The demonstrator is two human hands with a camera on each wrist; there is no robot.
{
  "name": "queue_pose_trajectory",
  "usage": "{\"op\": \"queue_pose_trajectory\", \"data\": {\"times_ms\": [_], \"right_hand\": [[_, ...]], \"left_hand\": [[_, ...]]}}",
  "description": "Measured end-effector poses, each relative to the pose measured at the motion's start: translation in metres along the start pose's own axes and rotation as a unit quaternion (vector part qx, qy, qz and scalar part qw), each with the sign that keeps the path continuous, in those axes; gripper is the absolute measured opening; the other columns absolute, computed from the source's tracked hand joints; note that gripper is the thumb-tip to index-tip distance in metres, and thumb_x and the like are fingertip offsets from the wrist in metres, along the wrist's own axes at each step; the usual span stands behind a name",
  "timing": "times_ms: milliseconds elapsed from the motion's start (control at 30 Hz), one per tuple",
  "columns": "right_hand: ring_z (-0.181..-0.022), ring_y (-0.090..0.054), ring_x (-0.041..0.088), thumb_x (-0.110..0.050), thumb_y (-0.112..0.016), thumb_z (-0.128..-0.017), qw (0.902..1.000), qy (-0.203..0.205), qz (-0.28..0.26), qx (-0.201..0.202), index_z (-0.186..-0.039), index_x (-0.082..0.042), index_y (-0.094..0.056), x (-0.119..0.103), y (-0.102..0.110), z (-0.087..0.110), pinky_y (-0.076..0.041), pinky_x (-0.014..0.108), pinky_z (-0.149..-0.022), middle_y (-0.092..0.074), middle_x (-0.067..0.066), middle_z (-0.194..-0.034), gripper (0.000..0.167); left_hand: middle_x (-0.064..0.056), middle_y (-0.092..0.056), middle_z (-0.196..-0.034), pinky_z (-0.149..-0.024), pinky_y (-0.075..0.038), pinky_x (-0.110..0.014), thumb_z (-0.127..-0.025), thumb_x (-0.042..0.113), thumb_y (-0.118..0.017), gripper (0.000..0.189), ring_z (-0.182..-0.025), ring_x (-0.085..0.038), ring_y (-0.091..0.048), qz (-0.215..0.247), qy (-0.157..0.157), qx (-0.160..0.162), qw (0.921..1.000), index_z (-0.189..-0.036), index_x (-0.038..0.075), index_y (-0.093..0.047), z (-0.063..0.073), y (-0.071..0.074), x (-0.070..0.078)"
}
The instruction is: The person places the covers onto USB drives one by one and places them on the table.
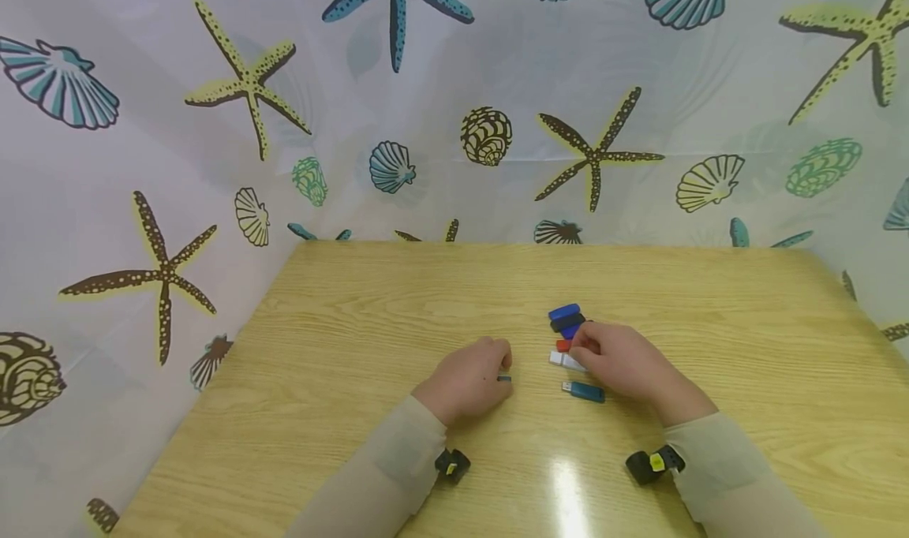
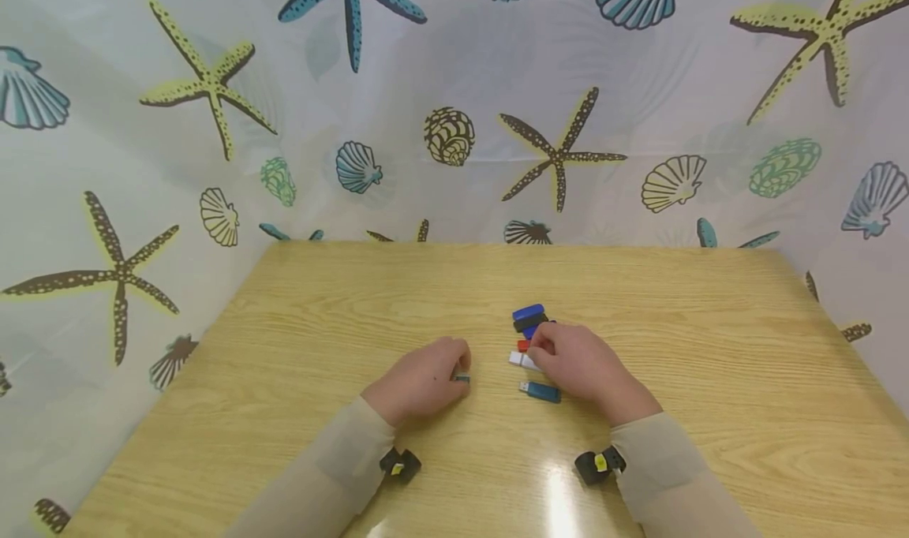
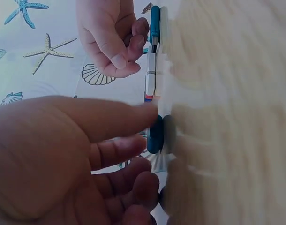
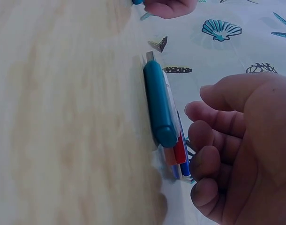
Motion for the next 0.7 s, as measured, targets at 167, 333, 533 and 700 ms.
{"op": "queue_pose_trajectory", "data": {"times_ms": [167, 333, 533, 700], "right_hand": [[-0.068, -0.050, 0.016, -0.024, -0.060, -0.101, 0.9999, 0.014, 0.003, 0.003, -0.096, -0.015, -0.066, -0.0013, 0.0003, 0.0000, -0.042, 0.034, -0.063, -0.056, -0.003, -0.076, 0.012], [-0.067, -0.051, 0.016, -0.022, -0.060, -0.101, 0.9998, 0.018, 0.004, 0.006, -0.094, -0.016, -0.066, -0.0012, -0.0003, -0.0004, -0.042, 0.033, -0.063, -0.056, -0.003, -0.075, 0.011], [-0.066, -0.050, 0.016, -0.022, -0.060, -0.101, 0.9997, 0.024, -0.001, 0.006, -0.093, -0.015, -0.066, -0.0013, -0.0007, -0.0002, -0.042, 0.034, -0.063, -0.055, -0.003, -0.074, 0.011], [-0.066, -0.051, 0.015, -0.023, -0.060, -0.102, 0.9998, 0.020, 0.000, 0.004, -0.094, -0.016, -0.066, -0.0007, -0.0011, 0.0002, -0.042, 0.033, -0.063, -0.056, -0.004, -0.075, 0.012]], "left_hand": [[0.008, -0.058, -0.079, -0.063, -0.044, -0.030, -0.094, 0.044, -0.069, 0.026, -0.069, -0.011, -0.053, -0.007, 0.008, -0.002, 0.9999, -0.092, 0.020, -0.058, -0.0007, -0.0007, -0.0012], [0.009, -0.055, -0.076, -0.061, -0.043, -0.028, -0.095, 0.030, -0.069, 0.017, -0.067, -0.010, -0.051, -0.032, -0.010, 0.000, 0.9994, -0.086, 0.022, -0.058, 0.0005, 0.0001, -0.0003], [0.007, -0.057, -0.086, -0.067, -0.046, -0.028, -0.093, 0.014, -0.067, 0.011, -0.074, -0.012, -0.054, -0.015, -0.011, -0.016, 0.9997, -0.101, 0.018, -0.061, -0.0002, -0.0007, 0.0012], [0.008, -0.061, -0.090, -0.072, -0.047, -0.029, -0.094, 0.015, -0.067, 0.017, -0.076, -0.012, -0.056, 0.003, -0.004, -0.019, 0.9998, -0.109, 0.017, -0.062, -0.0009, -0.0012, 0.0001]]}}
Point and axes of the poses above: each hand's wrist, its own z-axis away from the middle knuckle, its own y-axis out of the back of the hand, x = y × z, the point moved 2 cm from there along -z, towards the middle knuckle
